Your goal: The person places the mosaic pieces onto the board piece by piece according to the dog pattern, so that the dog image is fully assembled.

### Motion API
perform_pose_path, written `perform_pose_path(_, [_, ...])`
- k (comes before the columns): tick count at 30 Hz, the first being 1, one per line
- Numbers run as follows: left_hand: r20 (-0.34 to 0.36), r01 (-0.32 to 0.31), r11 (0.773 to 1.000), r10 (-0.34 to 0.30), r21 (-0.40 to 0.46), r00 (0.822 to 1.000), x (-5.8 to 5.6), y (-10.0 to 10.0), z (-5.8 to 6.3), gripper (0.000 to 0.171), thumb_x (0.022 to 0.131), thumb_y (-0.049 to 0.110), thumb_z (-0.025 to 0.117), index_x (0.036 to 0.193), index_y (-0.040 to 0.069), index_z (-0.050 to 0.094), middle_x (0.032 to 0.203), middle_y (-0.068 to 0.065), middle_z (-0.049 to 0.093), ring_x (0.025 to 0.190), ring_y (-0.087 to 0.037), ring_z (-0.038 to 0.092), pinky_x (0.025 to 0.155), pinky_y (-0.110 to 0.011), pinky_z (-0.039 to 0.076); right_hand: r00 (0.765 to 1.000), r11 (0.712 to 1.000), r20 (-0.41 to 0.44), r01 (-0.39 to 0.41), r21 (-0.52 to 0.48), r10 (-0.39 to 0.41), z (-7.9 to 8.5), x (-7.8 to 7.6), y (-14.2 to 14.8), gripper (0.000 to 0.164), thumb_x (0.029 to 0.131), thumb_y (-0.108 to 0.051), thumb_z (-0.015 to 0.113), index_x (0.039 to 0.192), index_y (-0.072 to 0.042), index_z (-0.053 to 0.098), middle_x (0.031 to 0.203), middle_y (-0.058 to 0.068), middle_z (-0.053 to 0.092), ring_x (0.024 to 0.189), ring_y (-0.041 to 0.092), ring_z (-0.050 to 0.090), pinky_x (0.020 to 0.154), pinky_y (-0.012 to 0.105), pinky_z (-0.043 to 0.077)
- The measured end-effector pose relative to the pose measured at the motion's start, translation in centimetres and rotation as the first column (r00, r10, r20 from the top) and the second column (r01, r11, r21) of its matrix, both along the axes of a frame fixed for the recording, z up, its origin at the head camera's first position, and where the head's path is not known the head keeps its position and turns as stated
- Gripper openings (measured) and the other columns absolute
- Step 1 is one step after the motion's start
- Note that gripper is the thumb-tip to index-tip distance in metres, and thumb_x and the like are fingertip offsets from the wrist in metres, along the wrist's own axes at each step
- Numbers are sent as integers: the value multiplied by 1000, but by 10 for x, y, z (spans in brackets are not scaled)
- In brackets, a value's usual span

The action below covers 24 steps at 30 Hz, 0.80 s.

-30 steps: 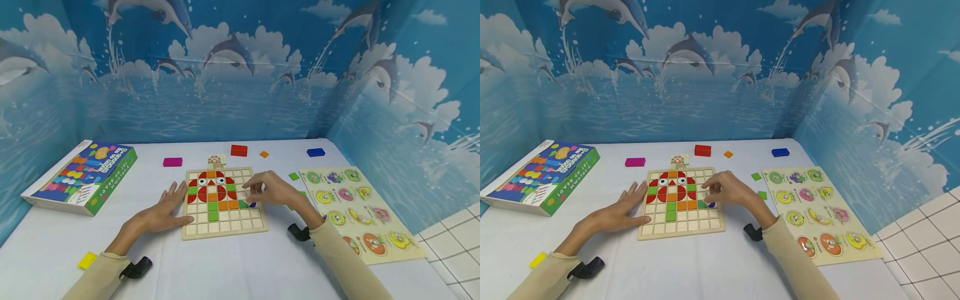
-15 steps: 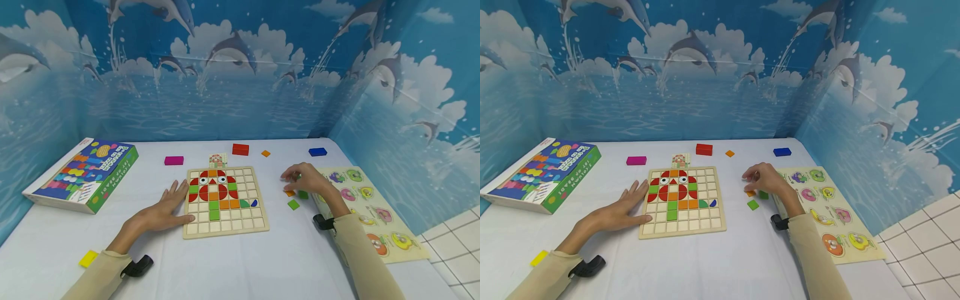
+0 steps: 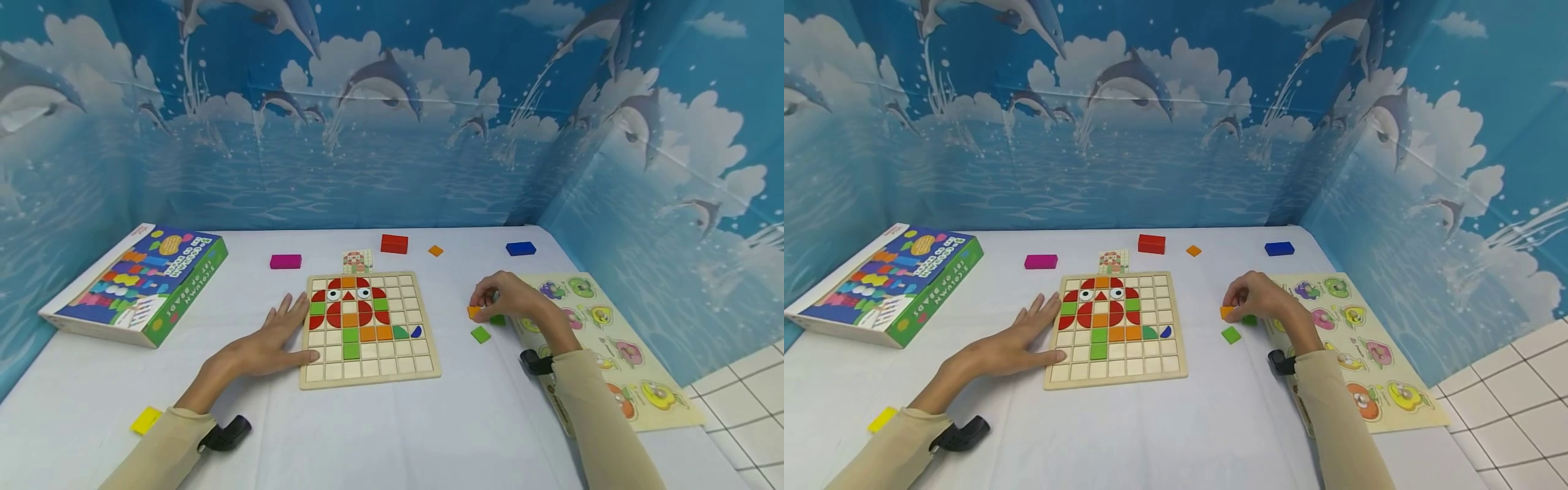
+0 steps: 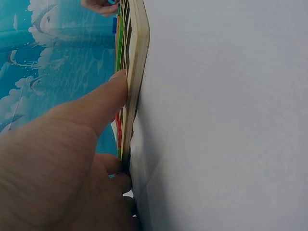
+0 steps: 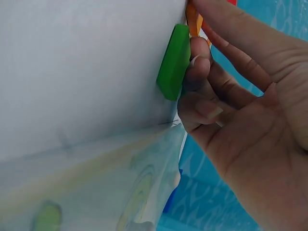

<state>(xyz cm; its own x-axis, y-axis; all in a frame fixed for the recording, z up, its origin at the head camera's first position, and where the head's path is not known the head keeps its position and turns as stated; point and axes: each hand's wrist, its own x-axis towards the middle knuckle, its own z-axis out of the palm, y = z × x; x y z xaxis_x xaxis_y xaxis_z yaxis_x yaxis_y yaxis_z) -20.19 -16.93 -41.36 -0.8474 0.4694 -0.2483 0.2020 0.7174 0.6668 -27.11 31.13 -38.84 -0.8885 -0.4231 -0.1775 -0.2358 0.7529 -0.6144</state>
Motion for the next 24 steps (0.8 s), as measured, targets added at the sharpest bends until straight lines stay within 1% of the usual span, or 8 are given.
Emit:
perform_pose_path(5, [0, -3, 1000, 3, -4, 1000, 0, 0, -1, 112, 97, 46, 78, 173, 3, 8, 181, -19, -2, 165, -44, -16, 130, -69, -5, 999, 1000, -31, -9, 3, 10, 0, -1, -5, 15, 84, -1, 91, 91, -5, 78, 82, 4, 68, 78, 20, 58, 69, 25, 53])
perform_pose_path(8, [0, -2, 1000, 2, -4, 1000, 0, 0, -1, 112, 97, 47, 78, 173, 3, 7, 181, -19, -3, 165, -44, -16, 130, -69, -5, 997, 1000, -73, -31, 1, 31, 2, -1, -10, 12, 86, 0, 89, 90, -5, 79, 82, 2, 72, 77, 19, 61, 70, 25, 55])
perform_pose_path(10, [-1, -1, 1000, 1, -4, 1000, 0, 0, -1, 112, 97, 47, 78, 173, 3, 7, 181, -19, -3, 165, -44, -16, 130, -69, -4, 994, 999, -100, -34, -15, 32, 4, 1, -16, 9, 88, 0, 88, 91, -5, 81, 83, 1, 75, 76, 19, 62, 69, 25, 56])
perform_pose_path(12, [-3, 1, 1000, -1, -2, 1000, -1, 0, -1, 112, 97, 47, 78, 173, 3, 7, 181, -19, -2, 165, -44, -15, 130, -68, -4, 993, 998, -115, -29, -56, 22, 6, 3, -26, 6, 90, -1, 86, 93, -4, 83, 85, 1, 77, 75, 21, 65, 69, 25, 57])
perform_pose_path(16, [-12, 5, 1000, -5, -4, 1000, -1, 0, -1, 113, 96, 47, 79, 173, 3, 8, 181, -18, -1, 165, -43, -15, 131, -66, -5, 996, 981, -81, -41, -190, 26, 5, 13, -63, 5, 94, -5, 84, 99, -4, 85, 89, 4, 80, 74, 27, 71, 67, 24, 56])
perform_pose_path(19, [-18, 6, 1000, -6, -1, 1000, -1, 0, -1, 113, 96, 47, 79, 172, 2, 8, 181, -18, -1, 165, -43, -15, 131, -65, -5, 996, 955, -44, -88, -283, 79, 1, 22, -96, 6, 94, -6, 84, 100, -5, 85, 89, 4, 81, 73, 28, 73, 67, 24, 57])
perform_pose_path(21, [-14, 3, 1000, -3, 1, 1000, -1, 0, -1, 113, 96, 46, 79, 173, 3, 8, 181, -19, -1, 165, -43, -15, 131, -66, -5, 992, 943, -44, -123, -309, 115, -2, 30, -115, 6, 94, -6, 84, 99, -5, 86, 89, 4, 82, 72, 26, 73, 67, 24, 59])
perform_pose_path(24, [-10, 0, 1000, 0, 2, 1000, 0, 1, -1, 113, 96, 46, 79, 173, 3, 8, 181, -19, -1, 165, -44, -15, 131, -66, -5, 990, 937, -54, -140, -321, 130, -3, 42, -138, 5, 92, -6, 86, 97, -5, 86, 89, 2, 82, 70, 22, 73, 65, 24, 59])
